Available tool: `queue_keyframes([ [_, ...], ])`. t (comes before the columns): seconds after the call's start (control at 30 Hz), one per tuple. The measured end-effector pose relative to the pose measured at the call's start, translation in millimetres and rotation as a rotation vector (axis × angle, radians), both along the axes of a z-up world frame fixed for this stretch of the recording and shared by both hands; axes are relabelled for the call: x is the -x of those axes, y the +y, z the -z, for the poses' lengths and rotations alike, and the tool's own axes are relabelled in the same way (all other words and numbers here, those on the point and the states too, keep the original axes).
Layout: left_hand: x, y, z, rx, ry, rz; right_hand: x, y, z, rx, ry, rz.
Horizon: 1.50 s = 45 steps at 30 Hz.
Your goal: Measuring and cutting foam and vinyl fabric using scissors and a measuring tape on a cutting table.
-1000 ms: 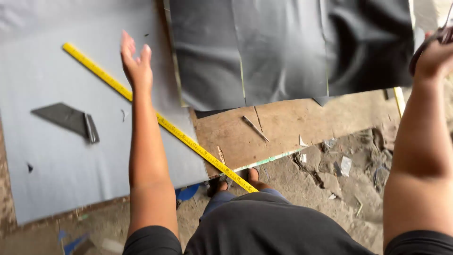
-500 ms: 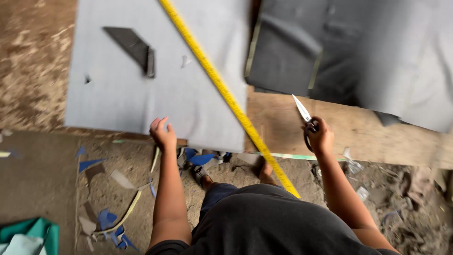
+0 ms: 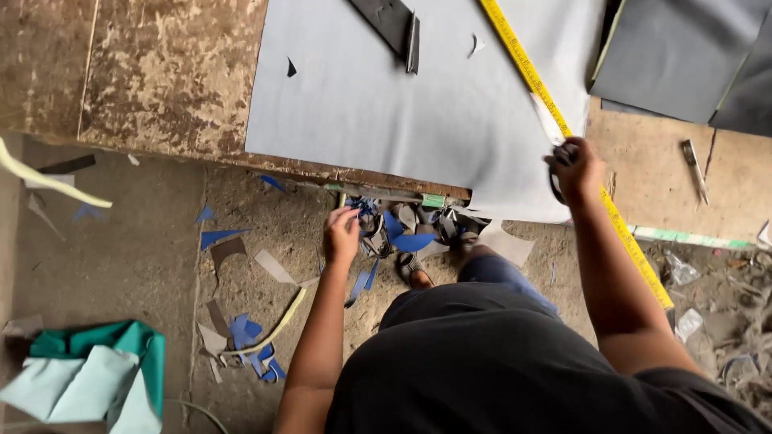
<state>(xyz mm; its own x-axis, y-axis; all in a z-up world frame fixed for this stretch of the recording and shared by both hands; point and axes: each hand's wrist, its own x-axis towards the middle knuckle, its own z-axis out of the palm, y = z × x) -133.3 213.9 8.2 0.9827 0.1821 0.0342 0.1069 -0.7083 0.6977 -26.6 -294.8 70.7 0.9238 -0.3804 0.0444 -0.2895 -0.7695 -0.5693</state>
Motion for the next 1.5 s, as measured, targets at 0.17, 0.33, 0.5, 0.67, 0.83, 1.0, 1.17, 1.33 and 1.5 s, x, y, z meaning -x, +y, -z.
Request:
queue_keyframes([
  [0.17,4.0,63.0,42.5,0.065,0.353,-0.142,-38.6,76.8,-24.0,-0.017,0.209,-0.194],
  [0.33,39.3,52.3,24.7,0.338,0.567,-0.242,-40.2,111.3,-34.3,-0.061,0.429,-0.367],
  [0.5,48.5,-12.1,68.1,0.542,0.684,0.048,2.5,73.9,-22.3,-0.065,0.509,-0.274],
  [0.67,14.4,-103.8,70.8,0.492,0.658,0.451,45.3,-20.3,3.9,-0.035,0.470,-0.056],
  [0.83,-23.8,-181.0,45.0,0.480,0.668,0.516,54.9,-104.8,5.8,0.268,0.435,0.017],
  [1.0,-33.5,-237.5,40.4,0.485,0.761,0.359,59.5,-178.8,14.5,0.086,0.340,-0.037],
  [1.17,-15.8,-290.0,58.0,0.794,0.883,0.038,78.9,-198.9,-43.5,-0.154,0.550,-0.282],
  [1.33,22.0,-305.4,94.6,1.204,0.671,-0.268,66.4,-219.2,-62.9,-0.676,1.027,-0.443],
  [1.5,23.4,-306.5,36.4,1.030,0.605,-0.225,39.2,-231.2,-68.5,-0.659,1.236,-0.625],
])
